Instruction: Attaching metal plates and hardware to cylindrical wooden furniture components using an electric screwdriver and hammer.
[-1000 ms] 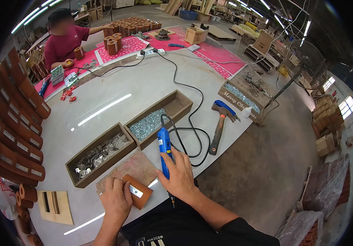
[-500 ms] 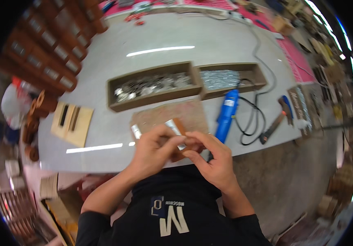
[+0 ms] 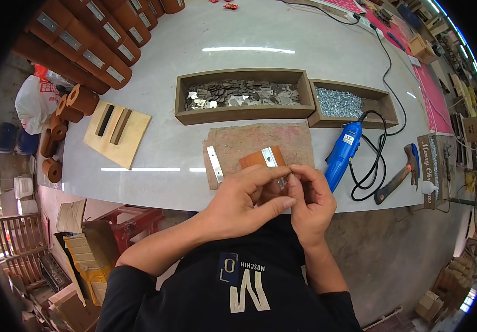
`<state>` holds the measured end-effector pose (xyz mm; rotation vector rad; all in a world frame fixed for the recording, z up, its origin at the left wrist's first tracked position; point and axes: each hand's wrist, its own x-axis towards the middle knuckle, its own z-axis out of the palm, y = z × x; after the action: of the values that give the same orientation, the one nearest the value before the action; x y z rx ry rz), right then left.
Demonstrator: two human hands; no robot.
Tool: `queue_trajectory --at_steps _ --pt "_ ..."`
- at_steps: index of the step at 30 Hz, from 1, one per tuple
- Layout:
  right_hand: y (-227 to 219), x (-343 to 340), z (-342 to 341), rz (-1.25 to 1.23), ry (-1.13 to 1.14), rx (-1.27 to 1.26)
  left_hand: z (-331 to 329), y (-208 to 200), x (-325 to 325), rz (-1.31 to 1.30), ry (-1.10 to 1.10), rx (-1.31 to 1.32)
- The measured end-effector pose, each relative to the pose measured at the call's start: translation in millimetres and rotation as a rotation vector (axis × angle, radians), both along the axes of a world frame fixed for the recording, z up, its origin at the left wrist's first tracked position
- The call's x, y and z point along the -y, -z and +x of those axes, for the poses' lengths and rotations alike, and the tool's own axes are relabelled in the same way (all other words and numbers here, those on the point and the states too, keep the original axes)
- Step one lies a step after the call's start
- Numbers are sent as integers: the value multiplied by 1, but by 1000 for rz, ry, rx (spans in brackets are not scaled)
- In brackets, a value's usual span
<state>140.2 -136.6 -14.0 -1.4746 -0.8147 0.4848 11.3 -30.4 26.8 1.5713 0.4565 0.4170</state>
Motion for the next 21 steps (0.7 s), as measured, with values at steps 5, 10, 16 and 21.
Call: queue_trajectory --at_steps 5,10,16,21 --pt "4 1 12 -21 -18 -131 -11 12 -11 522 -181 -170" --pt "7 -2 21 2 -26 -276 -10 13 -17 760 -173 -336" --pt "24 -10 17 -13 28 -256 0 12 -19 715 -22 -490" --pt "31 -14 8 74 54 -153 2 16 -21 662 31 -520"
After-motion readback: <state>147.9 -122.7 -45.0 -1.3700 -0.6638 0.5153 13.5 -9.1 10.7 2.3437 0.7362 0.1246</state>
